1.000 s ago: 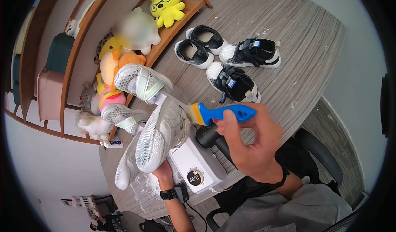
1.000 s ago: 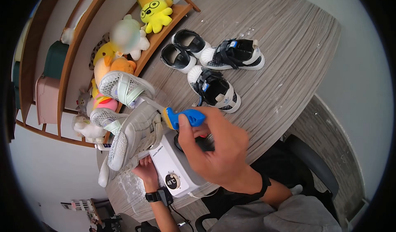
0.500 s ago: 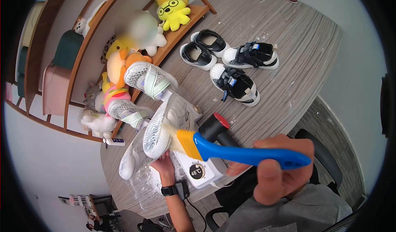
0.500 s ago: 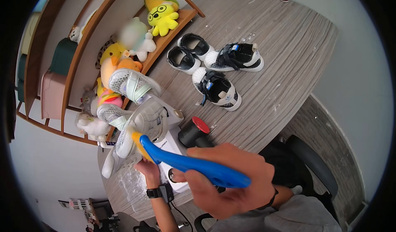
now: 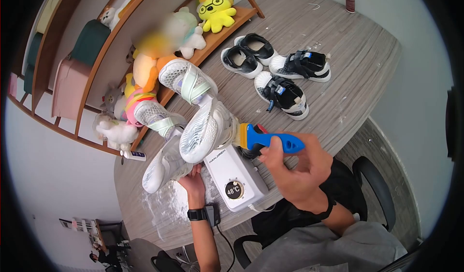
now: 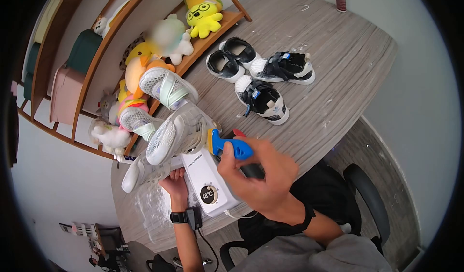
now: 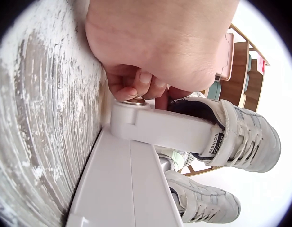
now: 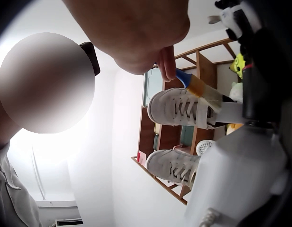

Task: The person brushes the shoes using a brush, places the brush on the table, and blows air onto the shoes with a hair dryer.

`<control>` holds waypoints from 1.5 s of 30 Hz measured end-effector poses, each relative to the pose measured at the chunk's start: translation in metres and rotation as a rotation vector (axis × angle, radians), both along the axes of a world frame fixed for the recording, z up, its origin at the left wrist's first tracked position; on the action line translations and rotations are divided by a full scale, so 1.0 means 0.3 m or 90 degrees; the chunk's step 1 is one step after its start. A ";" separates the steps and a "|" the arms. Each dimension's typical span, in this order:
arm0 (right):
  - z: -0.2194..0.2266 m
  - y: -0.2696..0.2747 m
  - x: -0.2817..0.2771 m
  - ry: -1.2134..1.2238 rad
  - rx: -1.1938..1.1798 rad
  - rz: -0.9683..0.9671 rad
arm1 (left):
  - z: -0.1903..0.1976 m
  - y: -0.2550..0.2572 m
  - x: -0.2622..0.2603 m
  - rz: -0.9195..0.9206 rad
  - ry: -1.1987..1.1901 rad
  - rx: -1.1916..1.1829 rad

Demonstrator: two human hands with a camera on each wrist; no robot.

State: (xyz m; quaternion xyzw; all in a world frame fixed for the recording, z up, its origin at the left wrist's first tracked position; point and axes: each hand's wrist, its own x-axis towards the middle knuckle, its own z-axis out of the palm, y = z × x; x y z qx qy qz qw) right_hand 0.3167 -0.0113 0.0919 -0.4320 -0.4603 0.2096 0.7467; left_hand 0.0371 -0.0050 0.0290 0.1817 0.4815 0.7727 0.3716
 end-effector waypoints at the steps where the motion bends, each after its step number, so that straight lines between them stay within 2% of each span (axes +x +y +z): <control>1: 0.008 -0.013 0.000 -0.003 0.001 0.005 | 0.000 -0.001 0.001 -0.019 0.012 0.007; 4: 0.036 -0.054 0.002 -0.033 0.017 0.051 | 0.030 0.005 0.039 0.022 0.023 -0.034; 5: 0.043 -0.063 0.000 0.018 0.052 0.073 | 0.010 -0.003 0.014 0.028 0.018 -0.034; 7: 0.056 -0.089 0.013 0.067 0.086 0.100 | -0.046 -0.017 -0.064 -0.092 0.040 0.014; 9: 0.057 -0.121 0.047 0.013 0.087 0.152 | -0.054 -0.009 -0.071 -0.082 0.035 0.018; 10: 0.057 -0.127 0.029 0.085 0.149 0.132 | -0.062 -0.010 -0.076 -0.079 0.034 0.019; 13: 0.053 -0.155 0.085 0.073 0.151 0.201 | -0.335 -0.019 -0.322 -0.040 0.072 -0.046; 15: 0.070 -0.162 0.147 0.066 0.161 0.271 | -0.214 -0.003 -0.196 0.012 0.038 0.000; 17: 0.116 -0.158 0.185 0.063 0.178 0.333 | -0.132 -0.010 -0.162 -0.268 0.034 0.169; 18: 0.167 -0.155 0.200 -0.112 0.133 0.305 | -0.099 -0.008 -0.124 -0.167 0.022 0.088; 19: 0.173 -0.136 0.196 -0.118 0.134 0.313 | -0.085 -0.006 -0.112 -0.158 0.017 0.090; 22: 0.169 -0.073 0.177 -0.427 0.157 0.286 | -0.076 -0.006 -0.100 -0.160 0.048 0.078; 26: 0.124 -0.015 0.139 -0.480 0.219 0.267 | -0.067 -0.007 -0.095 -0.186 0.059 0.083; 29: 0.127 -0.011 0.120 -0.534 0.262 0.268 | -0.037 0.000 -0.058 -0.068 0.021 0.036; 31: 0.128 -0.029 0.112 -0.470 0.301 0.231 | -0.061 0.001 -0.071 -0.108 0.085 0.007; 32: 0.132 -0.042 0.104 -0.424 0.311 0.206 | -0.067 0.005 -0.064 -0.093 0.059 0.018; 34: 0.144 -0.053 0.121 -0.422 0.367 0.210 | -0.052 0.007 -0.075 -0.125 0.110 0.011; 36: 0.140 -0.061 0.139 -0.405 0.416 0.213 | -0.034 0.004 -0.065 -0.119 0.098 0.018; 38: 0.121 -0.065 0.169 -0.291 0.499 0.186 | -0.064 0.017 -0.079 -0.108 0.069 0.016; 41: 0.116 -0.127 0.192 -0.255 0.466 0.152 | -0.020 0.008 -0.060 -0.122 0.121 0.013; 42: 0.130 -0.148 0.170 -0.236 0.485 0.190 | -0.024 0.007 -0.061 -0.132 0.111 0.025; 43: 0.155 -0.162 0.147 -0.239 0.488 0.196 | -0.021 0.004 -0.062 -0.127 0.107 0.027; 45: 0.188 -0.182 0.111 -0.444 0.412 0.307 | -0.005 0.002 -0.059 -0.144 0.128 0.024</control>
